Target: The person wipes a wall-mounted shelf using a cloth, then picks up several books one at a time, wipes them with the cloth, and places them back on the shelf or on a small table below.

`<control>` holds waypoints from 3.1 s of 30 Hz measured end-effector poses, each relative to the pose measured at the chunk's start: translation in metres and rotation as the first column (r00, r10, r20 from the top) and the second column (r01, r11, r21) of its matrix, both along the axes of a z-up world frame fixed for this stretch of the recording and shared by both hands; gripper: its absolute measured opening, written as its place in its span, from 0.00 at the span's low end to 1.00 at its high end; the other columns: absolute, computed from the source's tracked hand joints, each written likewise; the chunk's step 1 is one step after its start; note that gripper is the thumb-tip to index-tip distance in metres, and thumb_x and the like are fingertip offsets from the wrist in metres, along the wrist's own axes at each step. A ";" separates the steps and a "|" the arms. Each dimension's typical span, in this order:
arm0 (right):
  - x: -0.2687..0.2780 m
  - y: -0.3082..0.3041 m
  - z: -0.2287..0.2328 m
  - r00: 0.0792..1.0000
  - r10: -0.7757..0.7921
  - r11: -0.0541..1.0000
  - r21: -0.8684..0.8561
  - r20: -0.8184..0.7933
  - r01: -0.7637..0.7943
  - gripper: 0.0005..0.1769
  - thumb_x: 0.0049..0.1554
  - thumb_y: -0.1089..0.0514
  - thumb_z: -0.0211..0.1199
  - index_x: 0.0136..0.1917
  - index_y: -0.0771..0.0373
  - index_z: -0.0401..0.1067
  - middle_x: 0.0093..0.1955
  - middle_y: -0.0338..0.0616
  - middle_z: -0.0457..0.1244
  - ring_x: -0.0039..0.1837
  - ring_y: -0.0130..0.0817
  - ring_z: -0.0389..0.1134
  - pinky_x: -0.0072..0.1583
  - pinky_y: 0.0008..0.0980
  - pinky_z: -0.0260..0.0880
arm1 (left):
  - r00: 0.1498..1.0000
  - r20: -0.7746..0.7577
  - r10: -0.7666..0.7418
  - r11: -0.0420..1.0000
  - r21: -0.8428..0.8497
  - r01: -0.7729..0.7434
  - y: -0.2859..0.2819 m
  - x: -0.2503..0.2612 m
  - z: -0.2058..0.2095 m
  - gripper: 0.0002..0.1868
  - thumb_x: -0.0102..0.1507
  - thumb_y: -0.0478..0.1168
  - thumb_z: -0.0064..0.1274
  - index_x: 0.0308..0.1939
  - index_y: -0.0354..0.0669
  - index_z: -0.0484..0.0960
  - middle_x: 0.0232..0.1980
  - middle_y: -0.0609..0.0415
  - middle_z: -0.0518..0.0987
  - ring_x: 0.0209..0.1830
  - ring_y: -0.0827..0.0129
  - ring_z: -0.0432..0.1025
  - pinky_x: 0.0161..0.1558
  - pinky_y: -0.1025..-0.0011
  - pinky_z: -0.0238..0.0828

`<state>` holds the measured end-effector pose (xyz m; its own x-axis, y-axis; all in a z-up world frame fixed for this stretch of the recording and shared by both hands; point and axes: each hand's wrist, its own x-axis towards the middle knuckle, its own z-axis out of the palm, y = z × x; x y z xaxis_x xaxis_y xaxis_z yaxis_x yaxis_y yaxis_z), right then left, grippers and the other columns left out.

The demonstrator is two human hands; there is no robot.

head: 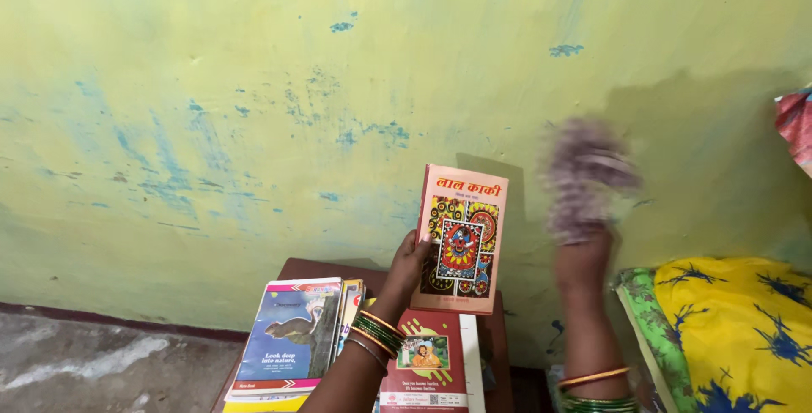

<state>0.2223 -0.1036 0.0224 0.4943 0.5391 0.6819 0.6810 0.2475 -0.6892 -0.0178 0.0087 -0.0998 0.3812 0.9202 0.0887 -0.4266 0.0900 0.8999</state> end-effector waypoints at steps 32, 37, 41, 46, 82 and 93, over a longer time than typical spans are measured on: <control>-0.028 -0.021 0.066 0.980 0.185 0.974 0.143 -0.071 -0.174 0.17 0.68 0.58 0.55 0.67 0.67 0.71 0.62 0.44 0.67 0.62 0.32 0.67 0.65 0.30 0.69 | 0.993 0.116 0.033 0.999 -0.009 -0.033 0.015 -0.003 0.018 0.14 0.72 0.45 0.46 0.49 0.37 0.76 0.37 0.59 0.77 0.35 0.76 0.71 0.40 0.72 0.72; -0.005 -0.013 0.050 1.000 0.015 0.797 0.604 -0.027 0.005 0.16 0.75 0.61 0.55 0.73 0.68 0.62 0.72 0.48 0.62 0.71 0.36 0.66 0.75 0.33 0.69 | 0.992 0.128 0.024 0.998 -0.060 -0.016 0.016 0.000 0.018 0.13 0.71 0.46 0.45 0.51 0.41 0.77 0.39 0.59 0.78 0.36 0.76 0.70 0.41 0.73 0.69; -0.025 0.017 0.000 0.974 0.166 0.859 -0.462 -0.157 -0.221 0.26 0.63 0.69 0.46 0.68 0.63 0.77 0.53 0.65 0.67 0.52 0.57 0.66 0.58 0.46 0.69 | 0.990 0.143 0.011 0.999 0.040 -0.017 0.023 0.010 0.003 0.15 0.71 0.47 0.42 0.53 0.41 0.75 0.44 0.57 0.80 0.43 0.75 0.74 0.47 0.74 0.72; -0.047 0.008 -0.018 0.815 0.537 0.496 -0.699 -0.220 -0.515 0.22 0.57 0.65 0.57 0.64 0.58 0.76 0.59 0.41 0.72 0.59 0.26 0.69 0.62 0.30 0.68 | 0.979 0.202 0.005 1.000 0.025 -0.011 0.033 0.012 0.007 0.15 0.74 0.50 0.41 0.55 0.43 0.69 0.46 0.55 0.78 0.43 0.72 0.72 0.48 0.68 0.72; -0.094 0.005 0.035 0.976 0.054 0.806 -0.568 -0.210 -0.167 0.28 0.64 0.36 0.54 0.56 0.64 0.75 0.47 0.52 0.72 0.49 0.41 0.73 0.54 0.40 0.70 | 0.838 -0.306 0.452 0.721 0.679 -0.141 -0.080 0.039 0.105 0.21 0.68 0.42 0.49 0.64 0.41 0.67 0.57 0.44 0.74 0.51 0.50 0.75 0.49 0.57 0.74; -0.051 -0.003 0.021 0.900 -0.001 0.964 -0.238 -0.436 -0.114 0.17 0.64 0.52 0.59 0.61 0.66 0.70 0.55 0.51 0.70 0.52 0.39 0.73 0.54 0.38 0.72 | 0.762 -0.380 0.524 0.489 0.867 0.096 -0.093 0.022 0.123 0.25 0.68 0.42 0.53 0.70 0.49 0.73 0.67 0.45 0.71 0.66 0.52 0.68 0.58 0.57 0.73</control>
